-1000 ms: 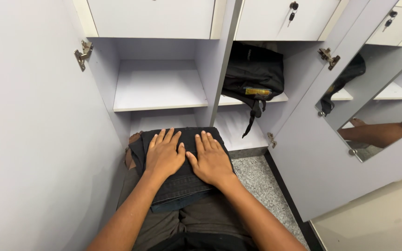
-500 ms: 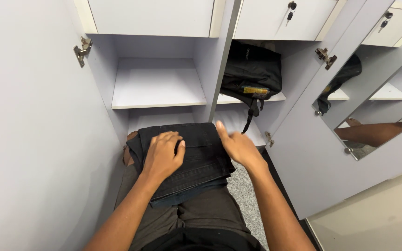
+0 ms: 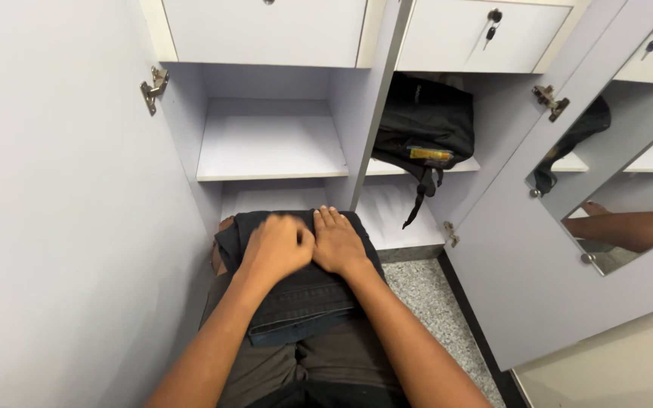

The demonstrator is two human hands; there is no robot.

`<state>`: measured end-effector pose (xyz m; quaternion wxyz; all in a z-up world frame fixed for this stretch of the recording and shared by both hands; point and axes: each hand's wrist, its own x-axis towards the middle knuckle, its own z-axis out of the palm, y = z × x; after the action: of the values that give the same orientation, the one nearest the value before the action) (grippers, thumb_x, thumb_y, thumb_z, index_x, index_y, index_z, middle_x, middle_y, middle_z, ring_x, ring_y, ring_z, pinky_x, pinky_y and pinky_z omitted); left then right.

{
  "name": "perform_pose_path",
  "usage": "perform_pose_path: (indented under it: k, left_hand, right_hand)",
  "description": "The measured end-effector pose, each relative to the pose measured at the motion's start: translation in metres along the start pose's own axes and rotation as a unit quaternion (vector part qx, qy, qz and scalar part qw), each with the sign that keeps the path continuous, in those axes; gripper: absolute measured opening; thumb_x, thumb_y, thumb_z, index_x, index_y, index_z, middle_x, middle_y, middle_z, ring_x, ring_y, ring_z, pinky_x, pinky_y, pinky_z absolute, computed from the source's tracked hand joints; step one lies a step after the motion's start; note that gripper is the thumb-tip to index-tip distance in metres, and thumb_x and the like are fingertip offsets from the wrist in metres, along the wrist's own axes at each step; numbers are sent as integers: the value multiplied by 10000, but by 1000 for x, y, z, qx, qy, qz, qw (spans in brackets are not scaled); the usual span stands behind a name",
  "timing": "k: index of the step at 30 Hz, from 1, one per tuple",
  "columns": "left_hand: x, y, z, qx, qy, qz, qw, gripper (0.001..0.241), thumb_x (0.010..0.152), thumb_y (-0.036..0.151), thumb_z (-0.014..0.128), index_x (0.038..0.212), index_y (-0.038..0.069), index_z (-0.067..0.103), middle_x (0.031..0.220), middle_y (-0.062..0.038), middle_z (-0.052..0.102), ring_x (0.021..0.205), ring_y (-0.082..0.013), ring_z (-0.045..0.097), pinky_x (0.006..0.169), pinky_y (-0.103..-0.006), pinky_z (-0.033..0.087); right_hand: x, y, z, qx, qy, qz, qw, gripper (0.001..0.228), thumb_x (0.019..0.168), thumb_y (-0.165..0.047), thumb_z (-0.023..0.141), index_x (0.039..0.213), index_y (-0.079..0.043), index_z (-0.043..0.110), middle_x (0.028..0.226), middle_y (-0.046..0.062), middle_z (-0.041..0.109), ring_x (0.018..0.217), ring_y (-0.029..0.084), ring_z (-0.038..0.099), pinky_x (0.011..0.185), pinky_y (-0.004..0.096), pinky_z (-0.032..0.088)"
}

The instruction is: The person folds several pairs of pants, including blue, beige, and black jeans, and places them into a white wardrobe. The person repeatedly takes pants from the wardrobe, folds them on their lap, and stacks them back onto the shelf.

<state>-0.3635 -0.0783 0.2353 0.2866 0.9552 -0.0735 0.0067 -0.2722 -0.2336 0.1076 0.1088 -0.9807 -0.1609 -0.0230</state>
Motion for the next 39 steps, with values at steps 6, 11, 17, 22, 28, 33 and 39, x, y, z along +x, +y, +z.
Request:
perform_pose_path:
  k: [6, 11, 17, 22, 28, 33, 39]
  left_hand:
    - [42, -51, 36, -66, 157, 189, 967, 399, 953, 274, 538, 1299, 115, 655, 1416, -106, 615, 1276, -312, 587, 1092, -434, 429]
    - [57, -97, 61, 91, 59, 46, 993, 568, 978, 473, 421, 1485, 223, 481, 1579, -36, 401, 1474, -260, 331, 1202, -496, 184]
    - [64, -75, 25, 116, -21, -181, 976, 683, 1025, 570, 326, 1548, 149, 452, 1641, -86, 372, 1531, -339, 278, 1235, -541, 177]
    - [81, -60, 12, 148, -20, -228, 962, 730, 1047, 596, 298, 1517, 54, 435, 1641, -208, 311, 1519, -473, 192, 1201, -681, 132]
    - [89, -95, 46, 47, 5, 104, 993, 625, 935, 545, 398, 1438, 200, 539, 1523, -123, 477, 1426, -292, 385, 1148, -572, 271]
    - [92, -105, 50, 95, 74, -134, 984, 526, 960, 492, 487, 1088, 72, 776, 1127, -181, 736, 1062, -386, 687, 925, -501, 539]
    - [85, -122, 73, 62, 229, -32, 971, 347, 920, 316, 601, 1015, 35, 781, 1085, -186, 741, 1098, -385, 647, 933, -507, 518]
  right_hand:
    - [4, -1, -3, -41, 4, -12, 999, 720, 1016, -467, 292, 1573, -12, 318, 1636, 189, 293, 1525, 324, 230, 1233, 435, 176]
    - [1, -5, -8, -20, 8, 21, 1000, 725, 1029, -516, 296, 1545, -9, 348, 1638, 168, 301, 1538, 302, 231, 1243, 414, 181]
    - [-2, -8, -12, -27, 10, 20, 999, 718, 1039, -511, 282, 1543, -5, 357, 1635, 171, 312, 1540, 302, 232, 1250, 412, 182]
    - [-1, -7, -11, -30, 7, 17, 999, 715, 1032, -502, 281, 1542, -6, 354, 1634, 165, 312, 1536, 301, 232, 1246, 414, 177]
    - [-2, -7, -14, -21, 13, 18, 1000, 708, 1030, -493, 294, 1535, -2, 367, 1626, 172, 326, 1534, 304, 242, 1245, 416, 178]
    - [-4, -6, -6, -13, 16, 18, 1000, 711, 1031, -496, 313, 1528, 8, 379, 1617, 178, 338, 1523, 311, 259, 1239, 422, 187]
    - [1, 0, -15, 27, 45, 26, 998, 692, 1006, -494, 403, 1478, 11, 426, 1588, 203, 350, 1501, 317, 270, 1211, 443, 198]
